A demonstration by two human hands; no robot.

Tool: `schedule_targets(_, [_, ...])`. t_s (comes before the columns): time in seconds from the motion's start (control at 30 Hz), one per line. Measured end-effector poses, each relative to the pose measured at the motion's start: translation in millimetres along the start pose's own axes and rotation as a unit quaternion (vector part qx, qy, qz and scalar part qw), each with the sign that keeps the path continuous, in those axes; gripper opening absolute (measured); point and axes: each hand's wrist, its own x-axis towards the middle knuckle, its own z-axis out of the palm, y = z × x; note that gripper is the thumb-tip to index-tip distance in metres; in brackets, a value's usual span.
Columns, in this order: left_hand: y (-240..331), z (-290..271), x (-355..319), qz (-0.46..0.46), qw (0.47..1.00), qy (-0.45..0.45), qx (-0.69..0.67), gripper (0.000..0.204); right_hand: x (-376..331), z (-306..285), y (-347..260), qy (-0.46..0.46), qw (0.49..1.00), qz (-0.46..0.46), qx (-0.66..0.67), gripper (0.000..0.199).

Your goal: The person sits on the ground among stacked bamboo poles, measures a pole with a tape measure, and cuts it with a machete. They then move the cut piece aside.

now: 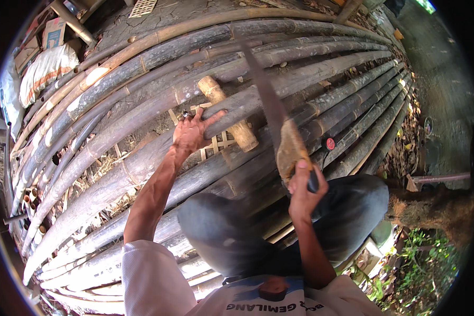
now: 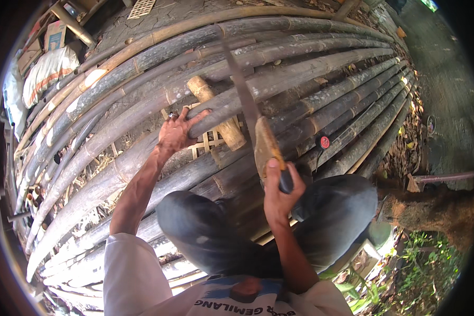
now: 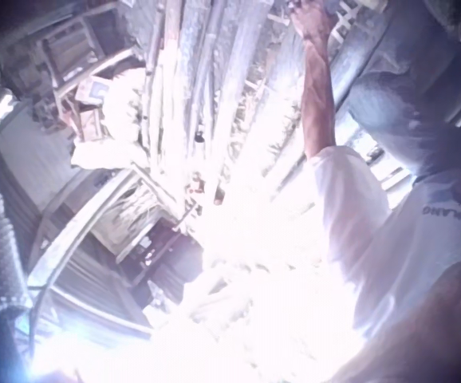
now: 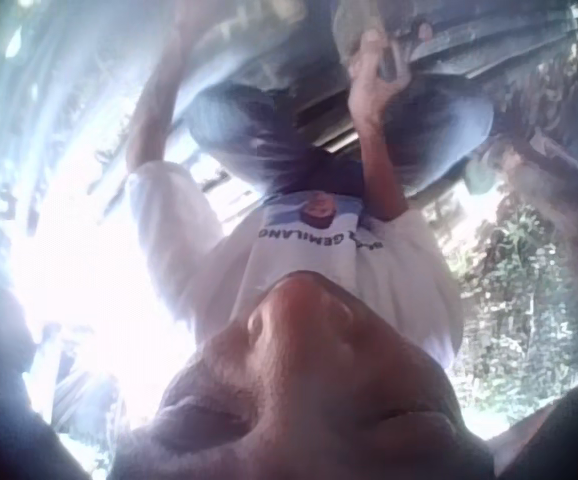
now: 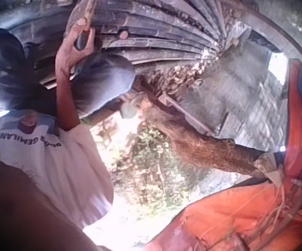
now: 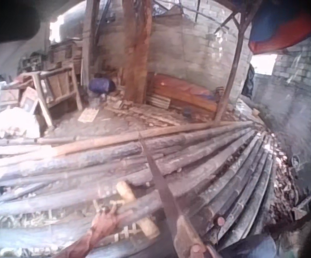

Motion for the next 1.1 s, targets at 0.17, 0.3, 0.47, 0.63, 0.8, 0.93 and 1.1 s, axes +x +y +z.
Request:
schedule_targets(0.17, [-6.4,-4.0,-10.3,-0.003,1.0,-0.014,-0.012,0.104,-12.4,3.0,93.5,0.01,0.997,-0.034,-0.076,0.033])
schedule_targets(0.3, [-9.0,-9.8,-13.4,0.003,0.999,-0.024,-0.036,0.101,-22.2,3.1,121.6,0.055,0.986,-0.034,-0.155,0.038])
schedule_targets(0.47, [-15.1,-9.7,-22.2,0.004,1.0,-0.005,-0.03,0.099,-21.7,2.1,105.3,-0.014,0.987,0.027,-0.155,0.058])
schedule_targets(0.63, [-11.4,-8.6,-18.8,0.008,0.999,-0.003,-0.038,0.099,-16.0,-21.8,132.7,-0.107,0.979,0.097,-0.141,0.055])
schedule_targets(0.8, [-11.5,-2.6,-15.3,0.007,1.0,0.019,0.004,0.098,-23.6,-38.5,159.0,-0.11,0.988,0.021,-0.105,0.03])
schedule_targets(0.93, [-12.1,-2.3,-10.1,0.015,1.0,0.026,0.0,0.097,-26.7,-50.4,157.8,-0.122,0.976,0.118,-0.133,0.043])
schedule_targets(1.1, [1.0,-10.0,-3.3,-0.013,1.0,-0.014,0.012,0.099,-5.0,-32.8,128.6,-0.137,0.973,0.135,-0.129,0.05])
